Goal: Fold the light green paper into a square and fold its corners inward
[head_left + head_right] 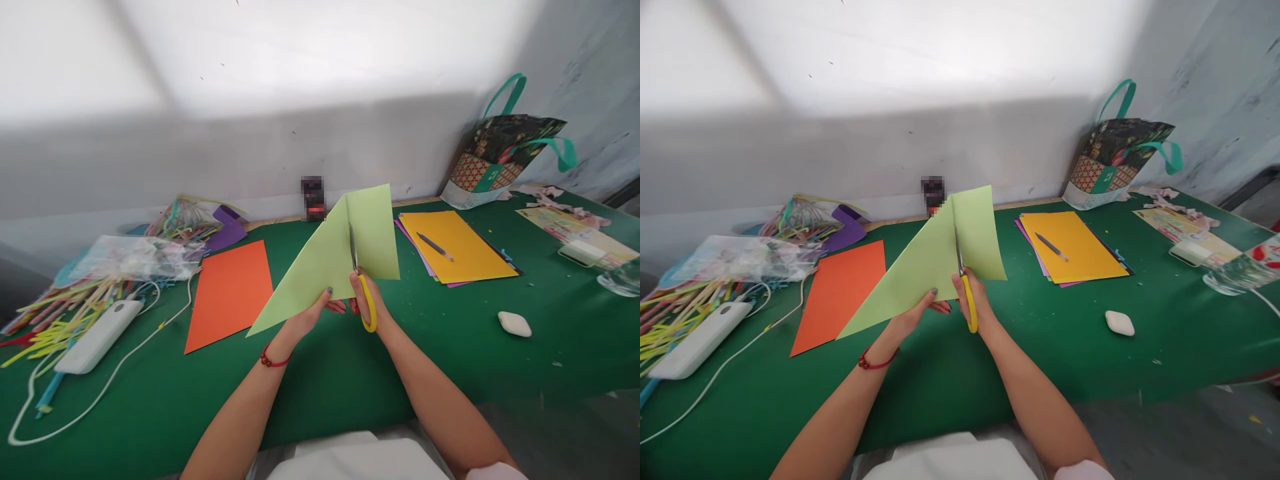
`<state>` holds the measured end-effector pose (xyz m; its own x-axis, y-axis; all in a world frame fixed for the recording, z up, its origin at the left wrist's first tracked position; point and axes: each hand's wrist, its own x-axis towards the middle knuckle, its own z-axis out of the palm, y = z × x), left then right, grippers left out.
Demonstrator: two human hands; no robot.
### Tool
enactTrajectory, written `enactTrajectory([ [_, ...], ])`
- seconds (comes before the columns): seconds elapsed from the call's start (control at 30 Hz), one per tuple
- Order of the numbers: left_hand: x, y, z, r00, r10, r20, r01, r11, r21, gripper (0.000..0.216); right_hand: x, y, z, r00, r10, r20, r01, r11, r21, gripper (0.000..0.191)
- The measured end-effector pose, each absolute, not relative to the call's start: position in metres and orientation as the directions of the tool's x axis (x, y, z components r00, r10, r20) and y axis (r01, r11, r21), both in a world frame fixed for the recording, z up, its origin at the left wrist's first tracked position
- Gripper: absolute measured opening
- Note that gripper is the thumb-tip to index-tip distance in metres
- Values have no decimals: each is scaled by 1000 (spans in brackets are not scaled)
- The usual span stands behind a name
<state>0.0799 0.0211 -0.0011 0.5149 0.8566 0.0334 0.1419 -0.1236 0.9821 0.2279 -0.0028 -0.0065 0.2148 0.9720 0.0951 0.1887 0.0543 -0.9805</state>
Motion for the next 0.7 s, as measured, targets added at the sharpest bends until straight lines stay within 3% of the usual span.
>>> enactTrajectory([
  [0.5,80,20,3,444,896,3,121,-64,991,43,231,0,-10,128,983,131,162,109,-981,62],
  [0.7,82,20,4,496,868,6,125,-78,989,44,229,0,-10,168,980,105,148,80,-986,66],
])
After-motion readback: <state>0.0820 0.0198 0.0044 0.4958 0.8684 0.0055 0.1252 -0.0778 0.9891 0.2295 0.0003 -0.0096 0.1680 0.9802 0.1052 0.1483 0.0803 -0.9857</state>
